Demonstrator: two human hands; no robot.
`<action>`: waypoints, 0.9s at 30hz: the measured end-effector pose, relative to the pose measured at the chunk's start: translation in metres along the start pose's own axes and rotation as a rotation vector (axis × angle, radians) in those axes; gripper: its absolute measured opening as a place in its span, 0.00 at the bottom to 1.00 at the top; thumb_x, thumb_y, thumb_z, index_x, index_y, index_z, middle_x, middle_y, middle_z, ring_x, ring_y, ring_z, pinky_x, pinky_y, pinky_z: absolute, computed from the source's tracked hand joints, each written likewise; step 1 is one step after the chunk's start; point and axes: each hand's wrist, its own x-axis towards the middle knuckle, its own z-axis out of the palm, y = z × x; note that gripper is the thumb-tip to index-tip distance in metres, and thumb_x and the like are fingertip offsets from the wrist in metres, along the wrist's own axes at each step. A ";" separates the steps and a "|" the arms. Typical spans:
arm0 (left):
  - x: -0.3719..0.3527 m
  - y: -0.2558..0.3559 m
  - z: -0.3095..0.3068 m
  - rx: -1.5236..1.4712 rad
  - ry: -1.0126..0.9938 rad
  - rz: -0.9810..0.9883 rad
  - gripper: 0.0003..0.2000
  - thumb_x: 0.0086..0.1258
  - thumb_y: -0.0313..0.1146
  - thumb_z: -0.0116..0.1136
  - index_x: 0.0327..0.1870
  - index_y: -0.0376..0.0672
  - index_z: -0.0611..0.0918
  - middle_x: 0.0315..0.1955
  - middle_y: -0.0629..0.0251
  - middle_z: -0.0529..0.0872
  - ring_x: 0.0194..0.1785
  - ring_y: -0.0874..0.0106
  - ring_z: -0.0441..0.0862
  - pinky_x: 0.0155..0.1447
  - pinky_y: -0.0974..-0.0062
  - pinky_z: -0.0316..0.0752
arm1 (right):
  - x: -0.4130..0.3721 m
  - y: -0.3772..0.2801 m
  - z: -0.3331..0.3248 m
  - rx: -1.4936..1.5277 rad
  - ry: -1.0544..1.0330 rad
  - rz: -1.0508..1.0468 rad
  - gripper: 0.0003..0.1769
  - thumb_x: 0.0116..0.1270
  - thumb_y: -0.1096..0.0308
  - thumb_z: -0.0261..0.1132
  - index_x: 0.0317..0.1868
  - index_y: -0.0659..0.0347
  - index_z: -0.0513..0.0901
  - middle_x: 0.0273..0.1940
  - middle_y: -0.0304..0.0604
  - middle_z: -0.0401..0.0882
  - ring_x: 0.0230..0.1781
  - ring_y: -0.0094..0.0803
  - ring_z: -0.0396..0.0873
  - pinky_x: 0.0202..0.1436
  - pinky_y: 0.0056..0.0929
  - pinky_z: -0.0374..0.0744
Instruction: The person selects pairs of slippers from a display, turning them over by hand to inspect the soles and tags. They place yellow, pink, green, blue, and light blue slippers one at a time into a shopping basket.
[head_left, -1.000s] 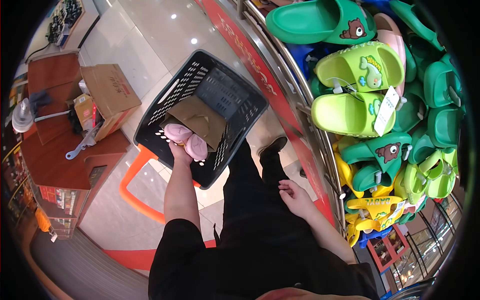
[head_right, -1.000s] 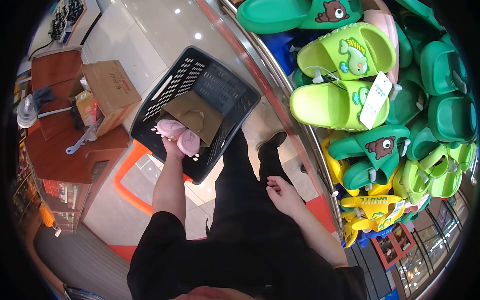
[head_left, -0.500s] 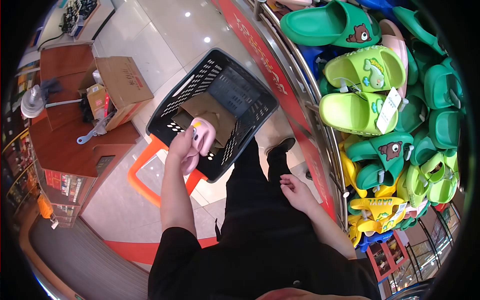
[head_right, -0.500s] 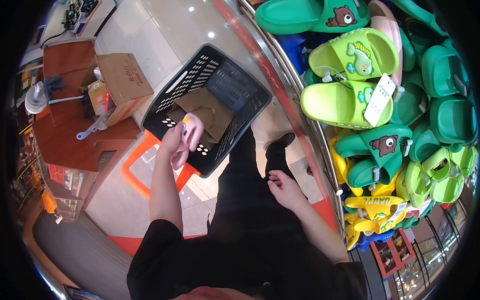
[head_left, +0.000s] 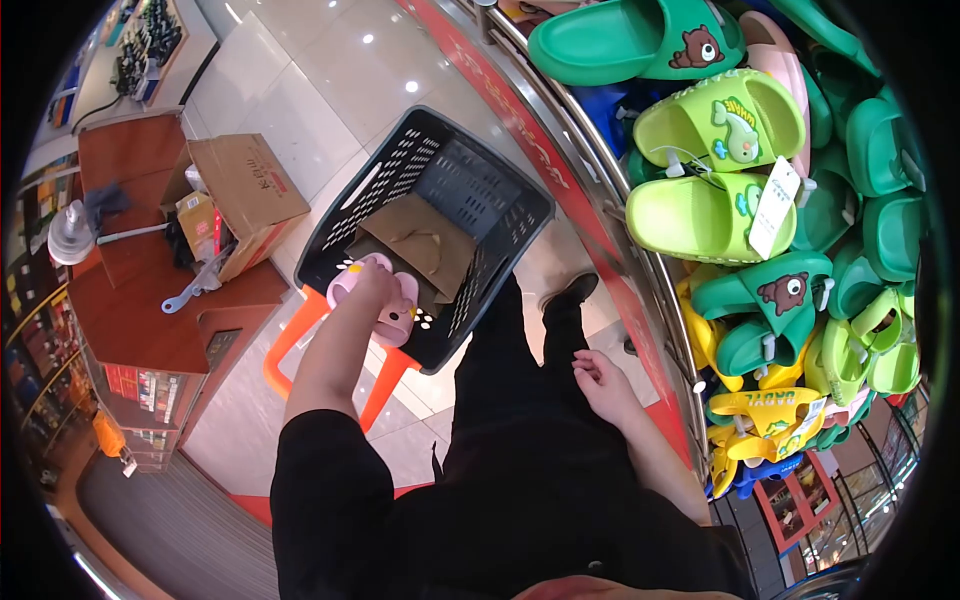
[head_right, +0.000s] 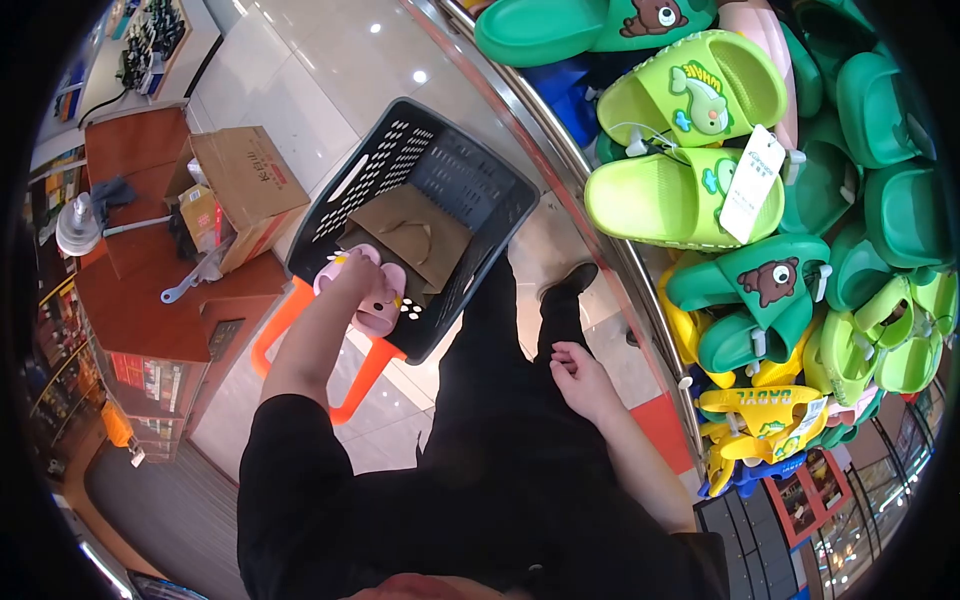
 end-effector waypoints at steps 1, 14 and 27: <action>0.015 -0.001 0.008 -0.021 -0.040 -0.017 0.30 0.67 0.62 0.42 0.51 0.50 0.87 0.51 0.63 0.86 0.60 0.64 0.79 0.68 0.58 0.59 | 0.000 0.003 -0.001 0.001 0.010 0.003 0.19 0.70 0.68 0.61 0.59 0.66 0.74 0.49 0.49 0.82 0.48 0.33 0.82 0.54 0.29 0.79; 0.101 0.006 0.023 0.036 0.113 -0.078 0.34 0.69 0.59 0.38 0.71 0.49 0.71 0.72 0.62 0.66 0.78 0.64 0.54 0.79 0.57 0.41 | 0.021 0.035 0.010 0.028 0.072 0.127 0.18 0.71 0.69 0.60 0.59 0.65 0.74 0.48 0.47 0.82 0.47 0.31 0.81 0.53 0.27 0.79; 0.121 0.035 0.050 -0.452 -0.083 -0.298 0.35 0.74 0.55 0.37 0.79 0.51 0.52 0.79 0.63 0.47 0.81 0.58 0.38 0.79 0.52 0.32 | 0.023 0.047 -0.003 0.053 0.131 0.139 0.18 0.71 0.70 0.59 0.59 0.65 0.74 0.47 0.45 0.82 0.46 0.28 0.80 0.51 0.25 0.79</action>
